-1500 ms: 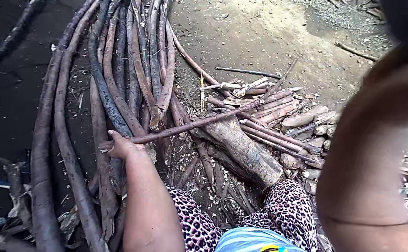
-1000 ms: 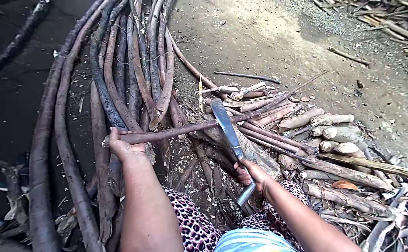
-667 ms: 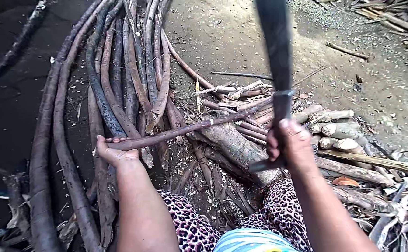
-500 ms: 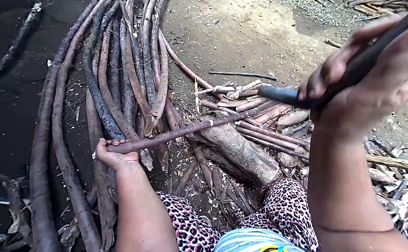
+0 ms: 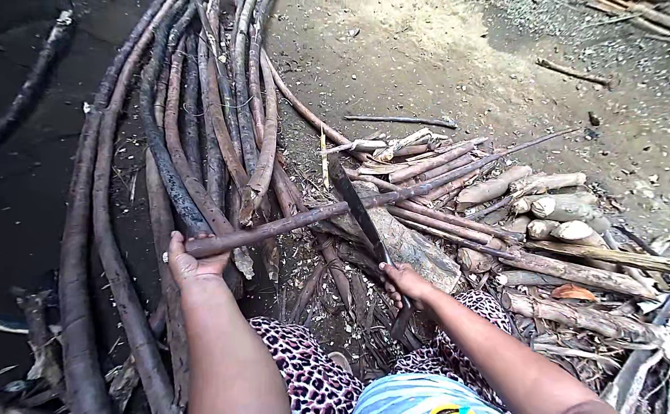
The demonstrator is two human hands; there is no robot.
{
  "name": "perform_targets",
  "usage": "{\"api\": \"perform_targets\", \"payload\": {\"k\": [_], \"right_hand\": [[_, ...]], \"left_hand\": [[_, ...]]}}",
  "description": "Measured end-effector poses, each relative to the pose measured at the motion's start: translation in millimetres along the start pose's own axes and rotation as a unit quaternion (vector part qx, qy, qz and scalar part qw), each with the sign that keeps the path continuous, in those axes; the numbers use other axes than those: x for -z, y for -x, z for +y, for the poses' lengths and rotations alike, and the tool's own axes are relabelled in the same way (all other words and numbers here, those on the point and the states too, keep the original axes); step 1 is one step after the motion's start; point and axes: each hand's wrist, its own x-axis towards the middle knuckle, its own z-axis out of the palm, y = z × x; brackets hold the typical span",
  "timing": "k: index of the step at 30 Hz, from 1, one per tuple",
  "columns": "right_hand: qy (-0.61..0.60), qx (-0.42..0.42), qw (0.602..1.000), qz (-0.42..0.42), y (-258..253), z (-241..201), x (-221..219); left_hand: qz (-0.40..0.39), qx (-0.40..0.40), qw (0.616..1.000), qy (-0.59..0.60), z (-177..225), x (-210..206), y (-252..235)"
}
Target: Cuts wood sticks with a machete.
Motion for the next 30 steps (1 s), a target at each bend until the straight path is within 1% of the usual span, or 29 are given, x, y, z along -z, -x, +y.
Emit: {"api": "perform_targets", "payload": {"k": [2,4,5,7,8,9,11,13,14,15,16,18,19,20,21,22,23,24,25,26,27,28,29,30], "right_hand": [[-0.075,0.006,0.995,-0.058,-7,5,12],[-0.102,0.022,0.991,-0.086,-15,19,19],[-0.088,0.038,0.993,-0.064,-16,23,17],[0.027,0.085,0.995,0.038,-11,18,3],[0.086,0.105,0.987,0.079,-6,16,-2],[0.121,0.126,0.979,0.103,0,12,-5],[0.136,0.193,0.963,0.128,16,-1,-6],[0.106,0.299,0.937,0.145,40,-24,-7],[0.082,0.368,0.914,0.153,51,-36,-8],[0.06,0.441,0.882,0.157,61,-50,-9],[0.041,0.514,0.842,0.159,68,-65,-9],[0.002,0.644,0.747,0.164,78,-99,-11],[-0.02,0.69,0.702,0.176,80,-117,-13],[-0.047,0.721,0.665,0.19,78,-131,-17],[-0.079,0.736,0.641,0.205,71,-140,-20],[-0.089,0.729,0.639,0.23,60,-136,-22],[-0.06,0.687,0.673,0.265,45,-116,-25],[0.003,0.606,0.738,0.297,25,-83,-27],[0.094,0.482,0.816,0.306,3,-42,-29],[0.179,0.329,0.888,0.266,-14,-4,-30],[0.23,0.188,0.933,0.202,-28,23,-31],[0.248,0.096,0.952,0.149,-40,37,-30],[0.243,0.05,0.962,0.117,-45,37,-28],[0.218,0.034,0.97,0.097,-45,36,-25]], "left_hand": [[0.019,0.003,0.999,0.048,0,-4,7],[0.026,-0.025,0.996,0.086,-5,-5,6],[0.026,-0.037,0.995,0.092,-7,-6,5],[0.034,-0.056,0.994,0.093,-11,-11,1],[0.042,-0.064,0.993,0.088,-14,-11,-1],[0.047,-0.071,0.993,0.083,-17,-11,-2],[0.055,-0.079,0.993,0.072,-20,-12,-5],[0.061,-0.08,0.992,0.07,-21,-12,-6],[0.063,-0.081,0.992,0.07,-23,-11,-7],[0.063,-0.079,0.992,0.07,-24,-11,-8],[0.063,-0.08,0.992,0.071,-24,-11,-8],[0.061,-0.084,0.992,0.074,-24,-12,-8],[0.056,-0.084,0.992,0.074,-24,-12,-8],[0.049,-0.084,0.993,0.072,-24,-13,-8],[0.044,-0.084,0.993,0.072,-24,-14,-7],[0.042,-0.085,0.993,0.074,-24,-13,-7],[0.042,-0.086,0.993,0.075,-24,-14,-7],[0.041,-0.085,0.993,0.075,-23,-15,-6],[0.037,-0.085,0.993,0.071,-22,-15,-6],[0.031,-0.086,0.994,0.066,-22,-13,-6],[0.024,-0.085,0.994,0.065,-22,-10,-6],[0.022,-0.085,0.994,0.07,-21,-8,-8],[0.021,-0.078,0.993,0.082,-19,-8,-9],[0.018,-0.069,0.993,0.091,-16,-8,-8]]}}
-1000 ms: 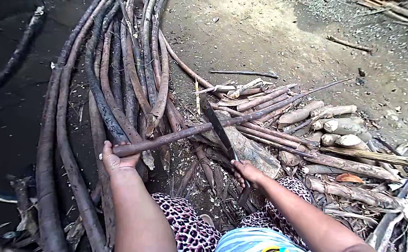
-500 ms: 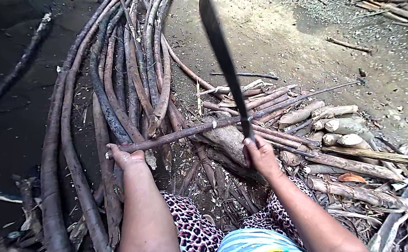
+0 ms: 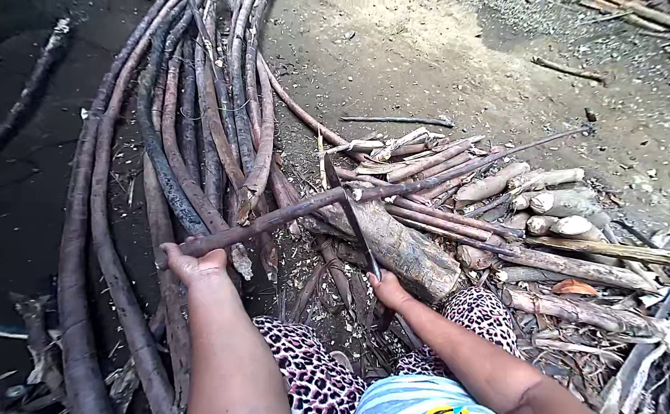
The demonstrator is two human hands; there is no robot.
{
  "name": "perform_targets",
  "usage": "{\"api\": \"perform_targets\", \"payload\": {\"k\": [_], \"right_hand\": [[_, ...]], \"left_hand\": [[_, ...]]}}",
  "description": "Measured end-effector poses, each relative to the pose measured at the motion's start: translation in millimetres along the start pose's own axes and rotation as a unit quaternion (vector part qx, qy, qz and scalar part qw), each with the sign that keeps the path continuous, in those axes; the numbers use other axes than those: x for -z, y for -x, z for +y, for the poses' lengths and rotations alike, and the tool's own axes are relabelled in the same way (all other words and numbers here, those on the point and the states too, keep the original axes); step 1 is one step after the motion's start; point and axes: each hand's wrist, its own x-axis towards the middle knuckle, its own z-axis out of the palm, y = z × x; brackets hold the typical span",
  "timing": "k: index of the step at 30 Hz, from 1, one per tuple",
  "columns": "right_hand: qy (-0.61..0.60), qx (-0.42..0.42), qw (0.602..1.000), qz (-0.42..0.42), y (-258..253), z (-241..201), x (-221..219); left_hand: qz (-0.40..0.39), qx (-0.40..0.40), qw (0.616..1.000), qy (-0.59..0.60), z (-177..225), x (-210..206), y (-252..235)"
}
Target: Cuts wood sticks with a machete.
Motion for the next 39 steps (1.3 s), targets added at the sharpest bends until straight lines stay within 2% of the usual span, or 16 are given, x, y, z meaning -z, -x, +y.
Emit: {"api": "perform_targets", "payload": {"k": [4,8,11,15,19,23,26,29,31,33,35,37,39], "right_hand": [[-0.175,-0.024,0.982,-0.071,12,-7,26],[-0.165,0.0,0.984,-0.068,56,-31,61],[-0.135,0.015,0.988,-0.067,96,5,96],[-0.097,-0.009,0.995,-0.015,146,77,145],[-0.148,-0.052,0.985,0.068,188,128,160],[-0.242,-0.073,0.959,0.125,198,159,160],[-0.286,-0.089,0.941,0.157,190,170,158],[-0.297,-0.089,0.937,0.161,188,171,158],[-0.289,-0.084,0.942,0.151,187,172,159],[-0.278,-0.088,0.947,0.135,184,170,161],[-0.265,-0.094,0.952,0.126,176,164,160],[-0.265,-0.092,0.951,0.127,167,159,159],[-0.272,-0.094,0.949,0.128,161,154,157]], "left_hand": [[-0.026,-0.022,0.999,0.009,5,0,4],[-0.011,-0.008,1.0,0.021,6,2,15],[-0.006,0.009,1.0,0.007,3,-8,30],[-0.017,0.037,0.999,-0.012,-23,-36,51],[-0.045,0.053,0.998,0.007,-44,-67,84],[-0.085,0.091,0.992,0.007,-77,-112,121],[-0.078,0.14,0.987,-0.017,-127,-136,136],[-0.059,0.117,0.991,-0.013,-159,-128,137],[-0.052,0.082,0.995,0.005,-153,-108,123],[-0.043,0.055,0.998,0.004,-126,-91,109],[-0.066,0.038,0.997,-0.023,-95,-81,108],[-0.126,0.061,0.986,-0.085,-77,-80,126],[-0.176,0.118,0.965,-0.152,-80,-84,157]]}}
